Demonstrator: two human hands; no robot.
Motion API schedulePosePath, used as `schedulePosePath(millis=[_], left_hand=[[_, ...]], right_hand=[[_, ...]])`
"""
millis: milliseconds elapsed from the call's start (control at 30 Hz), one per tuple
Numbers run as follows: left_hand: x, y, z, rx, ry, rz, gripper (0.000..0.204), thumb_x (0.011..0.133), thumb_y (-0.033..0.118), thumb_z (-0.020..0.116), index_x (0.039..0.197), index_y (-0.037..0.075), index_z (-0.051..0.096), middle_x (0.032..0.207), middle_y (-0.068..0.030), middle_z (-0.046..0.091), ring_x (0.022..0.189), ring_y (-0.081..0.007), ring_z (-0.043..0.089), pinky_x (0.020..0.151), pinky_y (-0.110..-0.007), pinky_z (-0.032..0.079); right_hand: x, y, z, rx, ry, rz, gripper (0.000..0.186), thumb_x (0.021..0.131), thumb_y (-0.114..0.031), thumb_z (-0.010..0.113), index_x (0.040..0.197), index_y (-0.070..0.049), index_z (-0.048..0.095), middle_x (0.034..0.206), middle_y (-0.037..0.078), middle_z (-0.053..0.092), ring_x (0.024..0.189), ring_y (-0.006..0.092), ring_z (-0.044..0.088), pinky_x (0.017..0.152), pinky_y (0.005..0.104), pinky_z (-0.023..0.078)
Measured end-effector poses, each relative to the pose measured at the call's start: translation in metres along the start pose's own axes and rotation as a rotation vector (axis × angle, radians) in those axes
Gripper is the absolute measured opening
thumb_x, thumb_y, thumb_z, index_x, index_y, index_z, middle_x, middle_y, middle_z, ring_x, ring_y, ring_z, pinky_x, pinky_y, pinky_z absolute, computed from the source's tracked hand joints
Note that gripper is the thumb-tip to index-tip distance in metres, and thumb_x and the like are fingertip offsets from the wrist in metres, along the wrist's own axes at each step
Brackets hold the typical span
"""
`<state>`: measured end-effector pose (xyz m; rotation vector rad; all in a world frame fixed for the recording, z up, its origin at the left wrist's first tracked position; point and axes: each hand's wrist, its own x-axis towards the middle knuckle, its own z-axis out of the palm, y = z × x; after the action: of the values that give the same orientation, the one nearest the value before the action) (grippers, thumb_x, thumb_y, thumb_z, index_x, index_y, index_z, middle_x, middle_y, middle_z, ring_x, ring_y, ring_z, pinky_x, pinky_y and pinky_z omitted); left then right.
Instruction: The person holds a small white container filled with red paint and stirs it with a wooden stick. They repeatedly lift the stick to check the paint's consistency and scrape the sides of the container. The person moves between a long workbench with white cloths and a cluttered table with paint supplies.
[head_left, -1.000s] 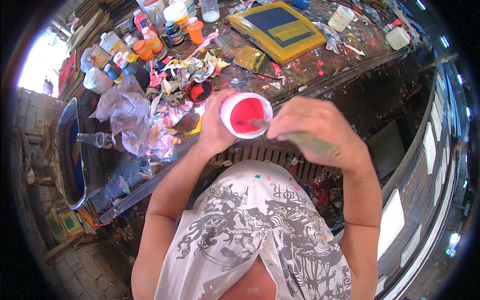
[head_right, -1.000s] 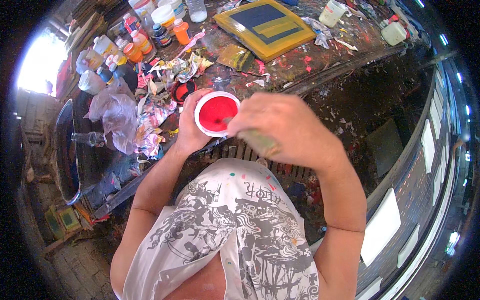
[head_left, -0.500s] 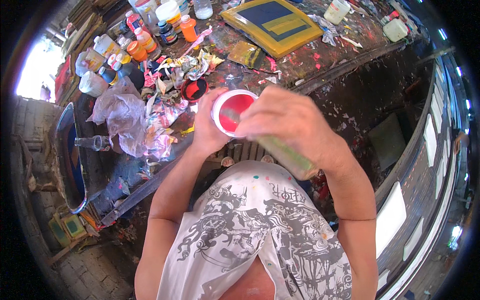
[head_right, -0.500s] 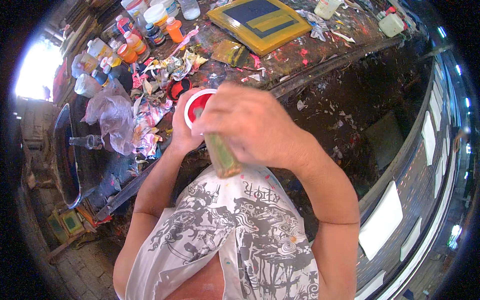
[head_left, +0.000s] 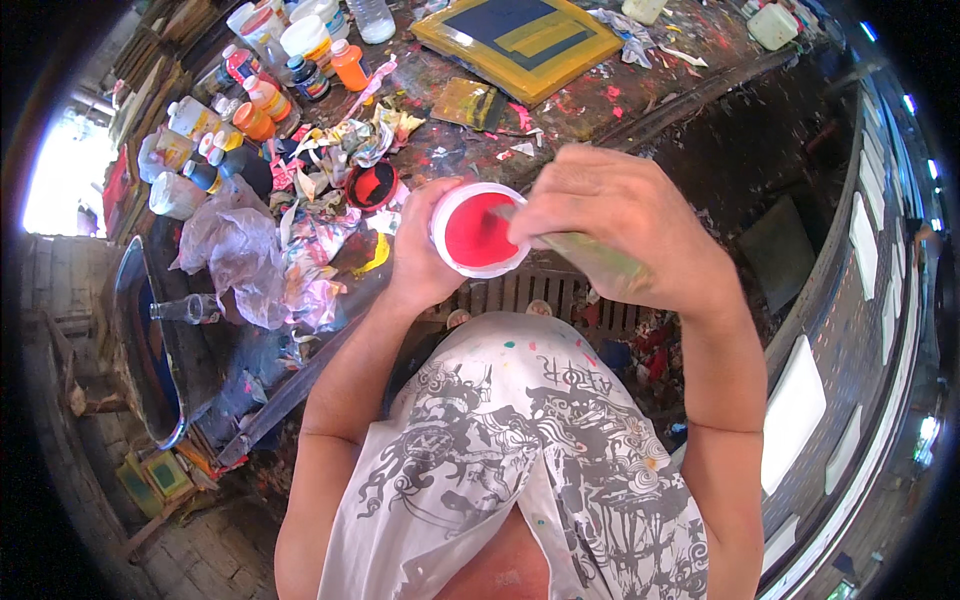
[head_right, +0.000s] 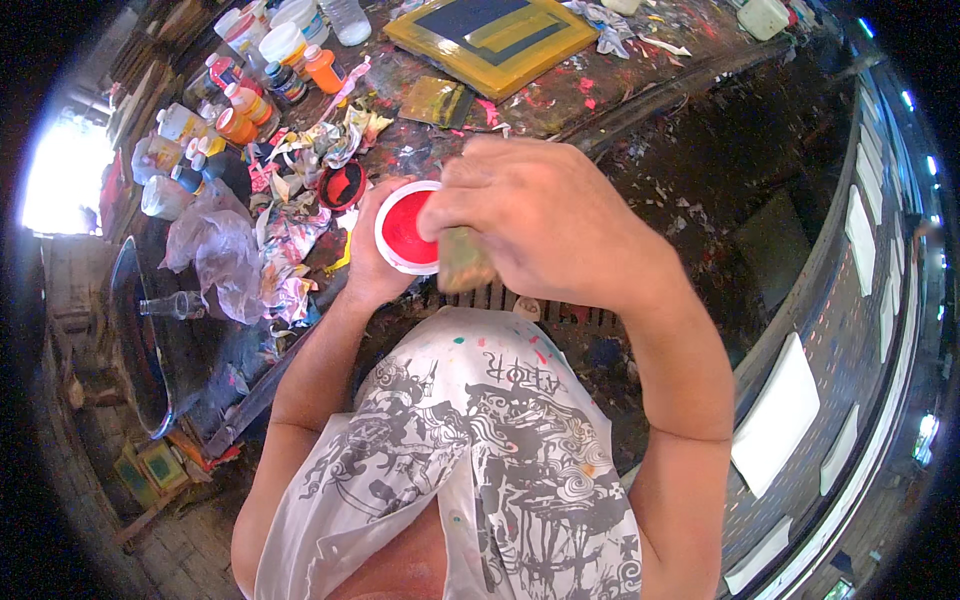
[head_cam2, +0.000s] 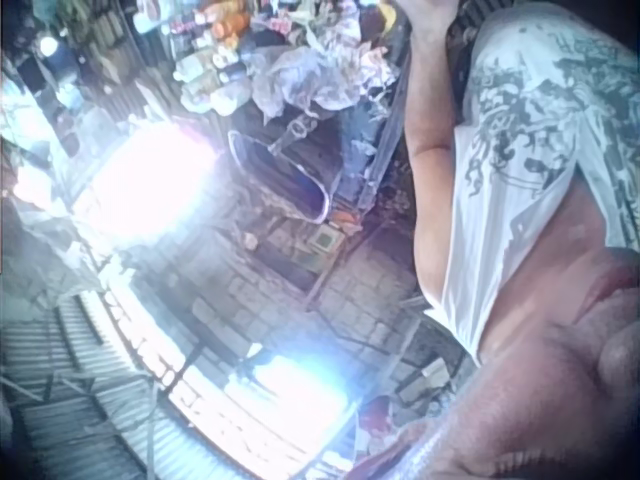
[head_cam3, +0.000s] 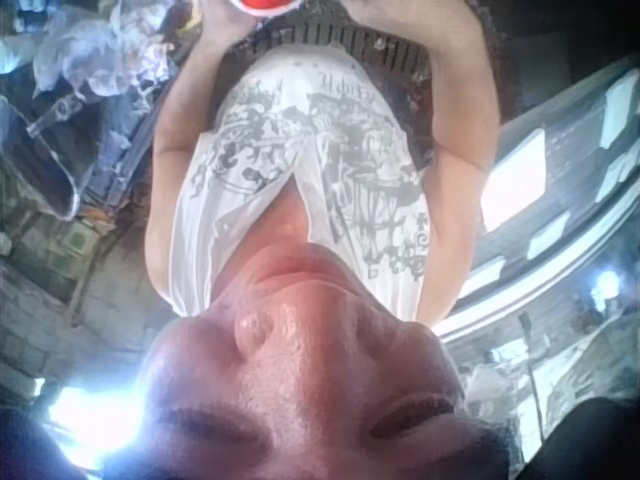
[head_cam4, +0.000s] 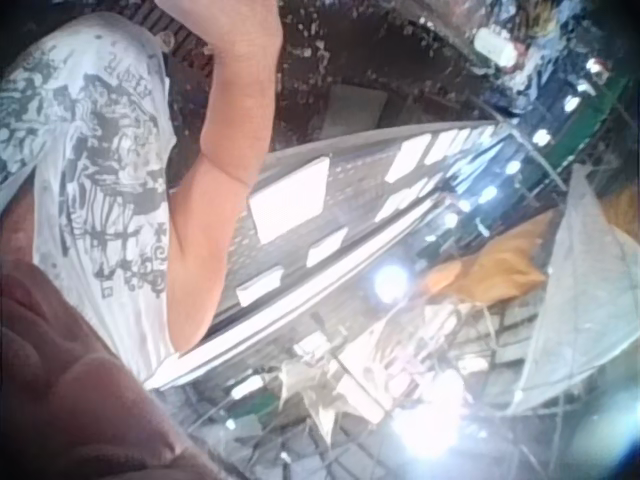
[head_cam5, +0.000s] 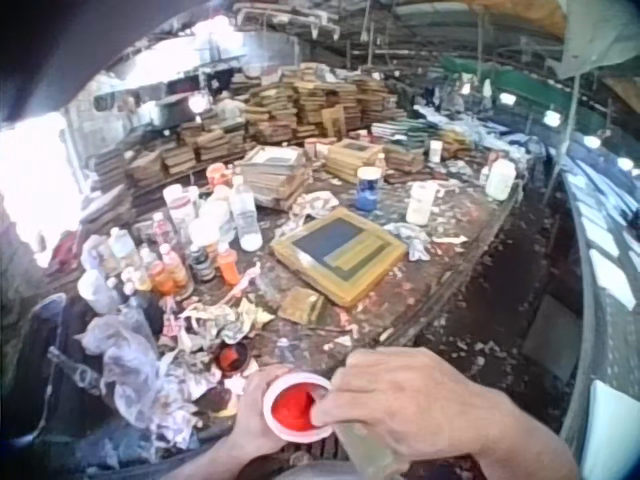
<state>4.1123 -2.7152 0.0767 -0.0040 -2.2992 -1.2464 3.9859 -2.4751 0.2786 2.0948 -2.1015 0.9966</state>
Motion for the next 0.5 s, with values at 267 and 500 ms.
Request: schedulePosePath(millis=[267, 500], left_hand=[[0.01, 0.007, -0.007, 0.057, -0.019, 0.002, 0.103, 0.077, 0.018, 0.116, 0.163, 0.004, 0.061, 0.156, -0.0158, 0.071, 0.143, -0.0306, 0.074, 0.125, -0.045, 0.059], [0.021, 0.017, -0.006, 0.096, 0.022, 0.085, 0.1, 0.08, 0.025, 0.113, 0.162, 0.004, 0.06, 0.154, -0.017, 0.072, 0.143, -0.0336, 0.073, 0.123, -0.047, 0.059]], right_hand=[[-0.005, -0.002, -0.018, 0.048, -0.038, 0.04, 0.021, 0.097, -0.02, 0.082, 0.115, -0.01, 0.087, 0.118, 0.01, 0.085, 0.107, 0.0347, 0.082, 0.091, 0.0455, 0.067], [0.0, -0.009, -0.017, 0.083, -0.052, -0.041, 0.026, 0.09, -0.017, 0.083, 0.114, -0.011, 0.09, 0.116, 0.01, 0.085, 0.105, 0.0338, 0.082, 0.086, 0.0435, 0.067]])
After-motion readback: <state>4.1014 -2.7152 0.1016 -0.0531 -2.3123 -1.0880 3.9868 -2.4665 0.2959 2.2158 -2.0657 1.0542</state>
